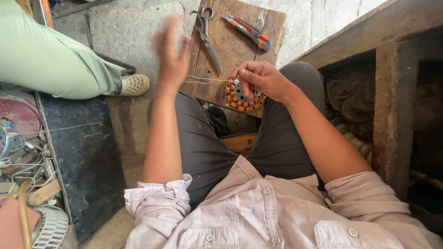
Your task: The person sits on the floor and winds white wire around a small orange and black circular coil. They repeatedly pull and wrap the wire by hand, occasionally adjusting the coil on a small wooden stool.
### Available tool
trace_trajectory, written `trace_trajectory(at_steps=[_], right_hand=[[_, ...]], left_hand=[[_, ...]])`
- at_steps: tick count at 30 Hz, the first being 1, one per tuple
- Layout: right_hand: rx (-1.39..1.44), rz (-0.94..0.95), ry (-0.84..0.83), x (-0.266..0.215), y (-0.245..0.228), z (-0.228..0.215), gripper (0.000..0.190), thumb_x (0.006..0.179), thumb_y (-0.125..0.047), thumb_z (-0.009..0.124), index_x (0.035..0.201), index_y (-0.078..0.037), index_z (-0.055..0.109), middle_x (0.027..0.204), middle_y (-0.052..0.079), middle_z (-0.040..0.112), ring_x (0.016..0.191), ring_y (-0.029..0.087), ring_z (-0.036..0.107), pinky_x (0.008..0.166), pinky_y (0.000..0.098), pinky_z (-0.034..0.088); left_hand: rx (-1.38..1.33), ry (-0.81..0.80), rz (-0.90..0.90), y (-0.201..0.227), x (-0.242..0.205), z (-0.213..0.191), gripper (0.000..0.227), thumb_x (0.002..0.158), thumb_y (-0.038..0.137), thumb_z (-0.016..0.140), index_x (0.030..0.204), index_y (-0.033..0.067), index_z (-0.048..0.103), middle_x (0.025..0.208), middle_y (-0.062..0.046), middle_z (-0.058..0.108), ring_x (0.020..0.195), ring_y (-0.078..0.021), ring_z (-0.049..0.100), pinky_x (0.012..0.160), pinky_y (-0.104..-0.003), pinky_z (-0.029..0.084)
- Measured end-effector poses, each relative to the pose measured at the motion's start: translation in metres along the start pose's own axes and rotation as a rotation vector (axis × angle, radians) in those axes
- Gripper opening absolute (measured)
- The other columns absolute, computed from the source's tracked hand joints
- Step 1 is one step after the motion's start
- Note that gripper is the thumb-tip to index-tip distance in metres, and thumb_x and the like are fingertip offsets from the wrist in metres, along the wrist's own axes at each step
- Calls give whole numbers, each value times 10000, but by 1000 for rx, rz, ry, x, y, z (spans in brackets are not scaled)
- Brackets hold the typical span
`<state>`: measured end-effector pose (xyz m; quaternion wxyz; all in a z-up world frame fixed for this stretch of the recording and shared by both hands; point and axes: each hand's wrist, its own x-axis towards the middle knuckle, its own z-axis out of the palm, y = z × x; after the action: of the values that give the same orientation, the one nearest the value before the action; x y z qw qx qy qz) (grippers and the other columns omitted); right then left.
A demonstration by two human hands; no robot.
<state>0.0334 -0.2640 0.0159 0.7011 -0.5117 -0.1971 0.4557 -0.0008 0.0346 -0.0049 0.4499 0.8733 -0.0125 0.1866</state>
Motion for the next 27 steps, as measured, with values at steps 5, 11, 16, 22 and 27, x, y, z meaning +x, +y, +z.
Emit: trace_trajectory(at_steps=[5,11,16,22,27], right_hand=[[-5,-23,60,1,1,0,384,1170,-358,465,1146,-17,641,791,44,666,663,91,631,604,226,511],[-148,-402,144,4,-2,3,494,1155,-365,538,1485,-92,293,1441,89,478,1298,157,550,980,365,560],[-845,-145,385,10,3,13,327,945,-329,741,1160,-93,668,1067,59,701,910,174,687,725,362,580],[-1301,-162,323,4,13,17,149,825,-221,818,832,-97,735,817,44,707,833,268,675,679,429,528],[-1365,-216,360,5,19,19,138,813,-194,810,846,-105,710,803,33,686,831,262,672,682,425,534]], left_hand=[[-203,-746,-148,29,-10,30,170,1078,292,561,1091,193,698,936,-2,712,927,-125,655,891,-379,569],[-192,357,-463,-24,1,-14,201,1119,263,549,1234,111,614,1142,-66,696,1112,-186,685,1076,-434,540],[624,539,-557,-44,-5,-40,880,926,344,823,1498,-6,253,1579,-309,175,1492,-488,131,1110,-771,70],[427,-264,-267,3,-2,6,419,948,287,765,1325,189,611,1527,-92,453,1433,-297,393,1190,-554,290],[303,-738,-236,52,-8,24,200,1029,340,598,1150,217,698,1206,39,701,1144,-155,649,1052,-418,464]])
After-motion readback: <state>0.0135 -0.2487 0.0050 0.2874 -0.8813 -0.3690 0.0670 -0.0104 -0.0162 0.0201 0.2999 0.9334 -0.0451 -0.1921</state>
